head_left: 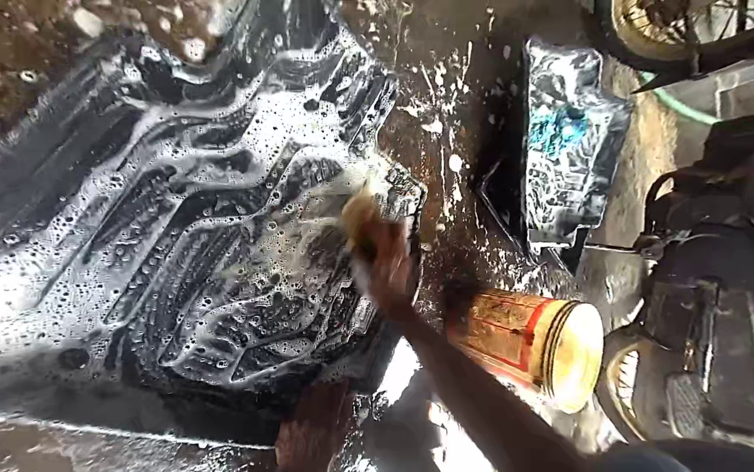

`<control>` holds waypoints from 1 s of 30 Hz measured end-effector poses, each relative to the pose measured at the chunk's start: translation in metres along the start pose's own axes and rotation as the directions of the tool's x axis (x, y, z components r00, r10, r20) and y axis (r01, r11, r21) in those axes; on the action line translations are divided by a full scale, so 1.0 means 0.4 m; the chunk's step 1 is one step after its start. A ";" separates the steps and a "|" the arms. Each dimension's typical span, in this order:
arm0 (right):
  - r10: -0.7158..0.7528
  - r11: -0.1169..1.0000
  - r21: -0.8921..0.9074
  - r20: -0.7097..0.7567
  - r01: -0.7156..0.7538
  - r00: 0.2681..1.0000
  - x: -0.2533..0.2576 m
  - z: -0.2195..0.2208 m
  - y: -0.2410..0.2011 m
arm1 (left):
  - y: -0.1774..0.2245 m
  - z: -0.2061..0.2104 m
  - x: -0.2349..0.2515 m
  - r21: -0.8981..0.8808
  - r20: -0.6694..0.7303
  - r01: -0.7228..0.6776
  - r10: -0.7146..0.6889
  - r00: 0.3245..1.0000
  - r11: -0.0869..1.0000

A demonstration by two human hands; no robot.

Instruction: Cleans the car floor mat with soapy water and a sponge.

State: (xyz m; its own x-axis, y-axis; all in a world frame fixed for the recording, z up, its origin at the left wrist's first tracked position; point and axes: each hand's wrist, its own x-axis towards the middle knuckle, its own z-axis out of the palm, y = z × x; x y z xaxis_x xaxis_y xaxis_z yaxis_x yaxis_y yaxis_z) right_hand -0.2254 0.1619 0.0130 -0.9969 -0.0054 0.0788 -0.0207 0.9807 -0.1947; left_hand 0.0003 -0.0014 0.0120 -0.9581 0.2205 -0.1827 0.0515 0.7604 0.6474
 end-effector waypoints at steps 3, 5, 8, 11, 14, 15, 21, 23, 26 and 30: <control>-0.135 0.991 0.018 0.066 0.134 0.989 -0.140 0.000 -0.016 | -0.004 0.022 -0.004 -0.036 -0.051 -0.028 0.026 0.998 0.999; -0.096 0.989 -0.117 -0.019 0.093 0.995 0.034 0.013 0.046 | 0.003 0.013 0.004 -0.030 -0.067 -0.022 0.020 0.998 0.999; -0.012 0.988 -0.154 -0.204 -0.019 0.979 0.228 0.034 0.111 | -0.002 0.031 0.011 -0.001 -0.135 -0.029 0.029 0.990 1.000; 0.077 0.996 -0.032 -0.009 -0.078 0.997 -0.106 -0.012 -0.014 | 0.004 0.024 -0.015 0.003 -0.101 -0.016 0.017 0.995 1.000; -0.124 0.989 0.085 0.053 0.120 0.991 -0.331 0.000 -0.075 | -0.001 0.023 -0.006 0.031 -0.108 0.017 -0.013 0.994 0.999; -0.159 0.985 0.078 0.106 0.151 0.982 -0.301 -0.007 -0.049 | 0.000 0.022 -0.012 0.033 -0.127 0.010 -0.005 0.992 0.999; 0.148 0.978 -0.113 -0.198 -0.173 0.969 0.133 0.024 0.074 | -0.015 0.056 -0.018 0.012 -0.241 -0.007 0.009 0.970 1.000; 0.159 0.986 -0.029 -0.075 -0.162 0.984 -0.098 -0.010 -0.039 | -0.016 0.043 -0.019 -0.025 -0.207 -0.020 0.014 0.978 0.999; -0.099 0.994 0.033 -0.012 0.100 0.995 -0.291 0.006 -0.070 | -0.024 0.045 -0.015 -0.040 -0.218 -0.038 0.028 0.976 0.998; 0.058 0.991 -0.111 -0.107 -0.070 0.993 0.131 0.015 0.100 | -0.029 0.055 -0.029 -0.053 -0.252 -0.064 0.049 0.967 0.997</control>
State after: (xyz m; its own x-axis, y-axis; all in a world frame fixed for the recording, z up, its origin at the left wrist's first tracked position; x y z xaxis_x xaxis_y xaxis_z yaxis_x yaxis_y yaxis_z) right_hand -0.2791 0.1998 0.0036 -0.9824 0.0730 0.1717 0.0581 0.9942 -0.0901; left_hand 0.0171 0.0006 -0.0098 -0.9945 0.0965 0.0412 0.0979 0.7115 0.6958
